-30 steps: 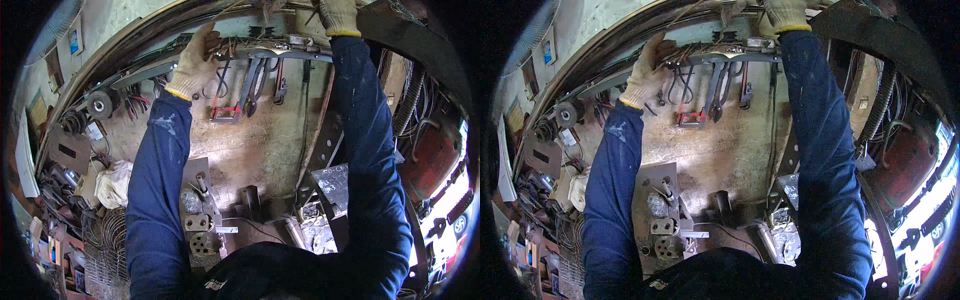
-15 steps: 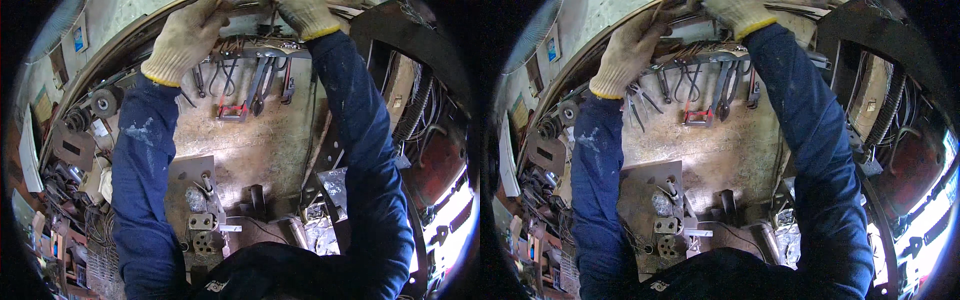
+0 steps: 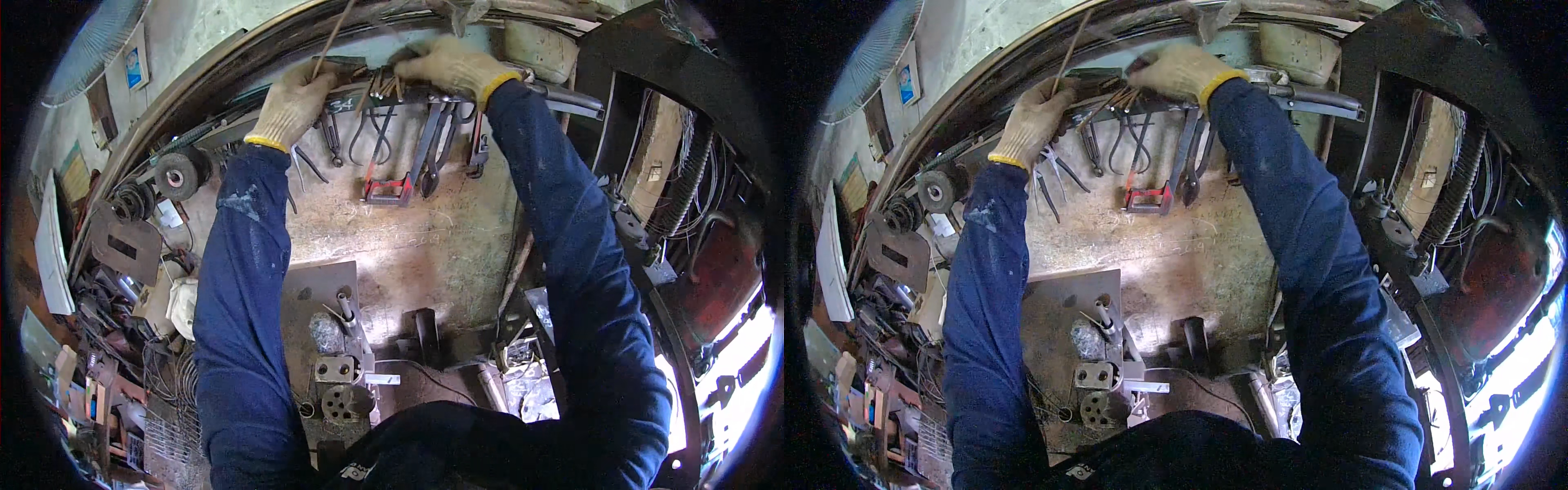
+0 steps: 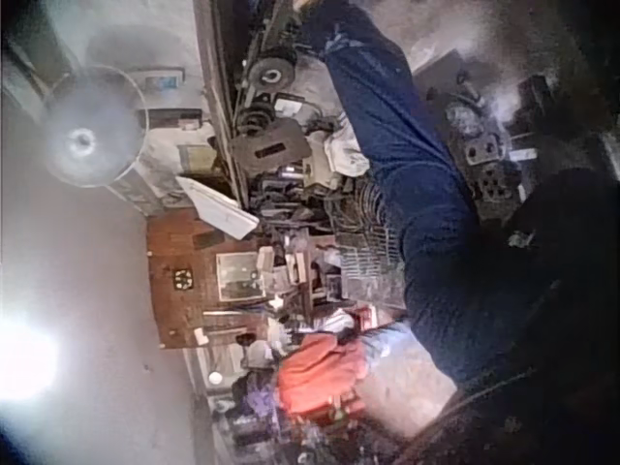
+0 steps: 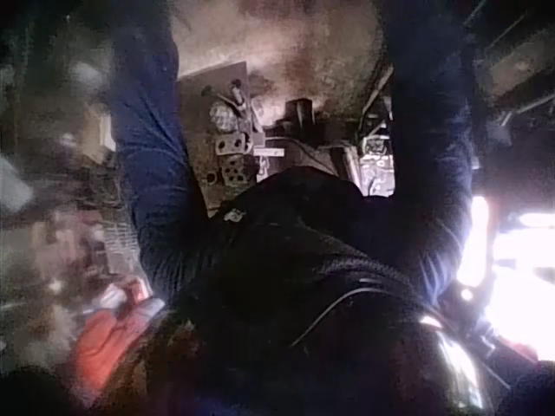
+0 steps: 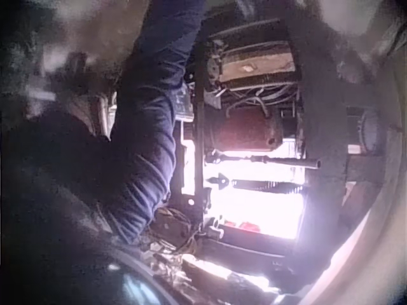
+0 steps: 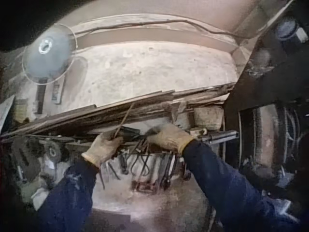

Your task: The person bends metal rods and positions them onto a metal frame using pliers and by hand, then secures them with clamps on a fabrication table.

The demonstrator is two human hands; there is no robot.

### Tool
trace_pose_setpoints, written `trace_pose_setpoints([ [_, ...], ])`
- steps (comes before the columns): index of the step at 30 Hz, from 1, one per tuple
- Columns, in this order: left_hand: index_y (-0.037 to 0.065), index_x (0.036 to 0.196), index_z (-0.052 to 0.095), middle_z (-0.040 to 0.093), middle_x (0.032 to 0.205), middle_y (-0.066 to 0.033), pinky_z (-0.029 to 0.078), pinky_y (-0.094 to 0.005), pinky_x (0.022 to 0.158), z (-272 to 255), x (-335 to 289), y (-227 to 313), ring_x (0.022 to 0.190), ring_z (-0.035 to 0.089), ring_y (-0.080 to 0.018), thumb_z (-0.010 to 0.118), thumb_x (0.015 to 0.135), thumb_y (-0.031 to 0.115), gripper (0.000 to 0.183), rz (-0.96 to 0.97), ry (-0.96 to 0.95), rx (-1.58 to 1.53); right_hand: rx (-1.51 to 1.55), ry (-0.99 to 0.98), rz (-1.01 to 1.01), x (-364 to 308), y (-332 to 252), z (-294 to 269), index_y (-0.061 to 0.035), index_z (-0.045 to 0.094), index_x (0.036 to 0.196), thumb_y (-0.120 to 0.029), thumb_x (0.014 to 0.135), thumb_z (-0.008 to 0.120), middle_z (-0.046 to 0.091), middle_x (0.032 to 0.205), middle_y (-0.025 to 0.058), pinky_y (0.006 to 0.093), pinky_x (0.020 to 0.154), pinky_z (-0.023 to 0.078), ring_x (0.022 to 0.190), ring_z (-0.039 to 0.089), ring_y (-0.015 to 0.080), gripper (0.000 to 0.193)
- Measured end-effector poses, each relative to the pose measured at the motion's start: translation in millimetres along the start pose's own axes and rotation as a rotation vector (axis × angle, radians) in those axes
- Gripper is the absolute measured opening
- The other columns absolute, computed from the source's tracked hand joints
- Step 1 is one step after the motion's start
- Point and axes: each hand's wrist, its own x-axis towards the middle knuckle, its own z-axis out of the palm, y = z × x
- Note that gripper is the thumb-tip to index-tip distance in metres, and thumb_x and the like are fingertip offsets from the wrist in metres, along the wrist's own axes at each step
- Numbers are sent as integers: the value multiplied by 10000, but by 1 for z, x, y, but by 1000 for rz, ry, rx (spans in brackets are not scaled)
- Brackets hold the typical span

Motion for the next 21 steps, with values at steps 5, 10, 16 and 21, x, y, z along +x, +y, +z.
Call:
trace_pose_setpoints([
  [5, 59, 1196, 724, 751, 1047, -204, 534, -392, 859, -2, -6, -4, 957, 716, -318, 600, 959, 341, 389, -30, 12, 8, -46, -76, -246, 19, -22, -4, -68, 742, 1236, -413, 890, 734, 769, 1115, 123, 357, 932, 536, 993, 708, 225, 489],
  [10, 53, 1169, 732, 753, 985, -191, 539, -399, 797, -6, -9, -4, 874, 712, -284, 602, 969, 357, 387, -120, -40, 63, -238, -477, -63, 2, -85, -43, 32, 754, 1098, -478, 846, 720, 763, 1033, 215, 441, 855, 558, 967, 730, 322, 569],
  [16, 48, 1188, 722, 748, 952, -175, 536, -368, 777, -2, -11, 2, 829, 700, -246, 606, 978, 369, 401, -156, -20, 96, -555, -258, -246, 22, -66, -16, 43, 759, 1011, -448, 786, 697, 730, 1047, 276, 489, 863, 549, 1020, 704, 409, 544],
  [21, 48, 1201, 722, 753, 976, -162, 537, -360, 779, -6, -12, -4, 833, 707, -239, 589, 987, 365, 405, 16, 20, 18, -550, -195, -113, 21, -60, -31, 40, 754, 1033, -362, 836, 655, 722, 1067, 274, 497, 864, 546, 1013, 699, 410, 459],
])
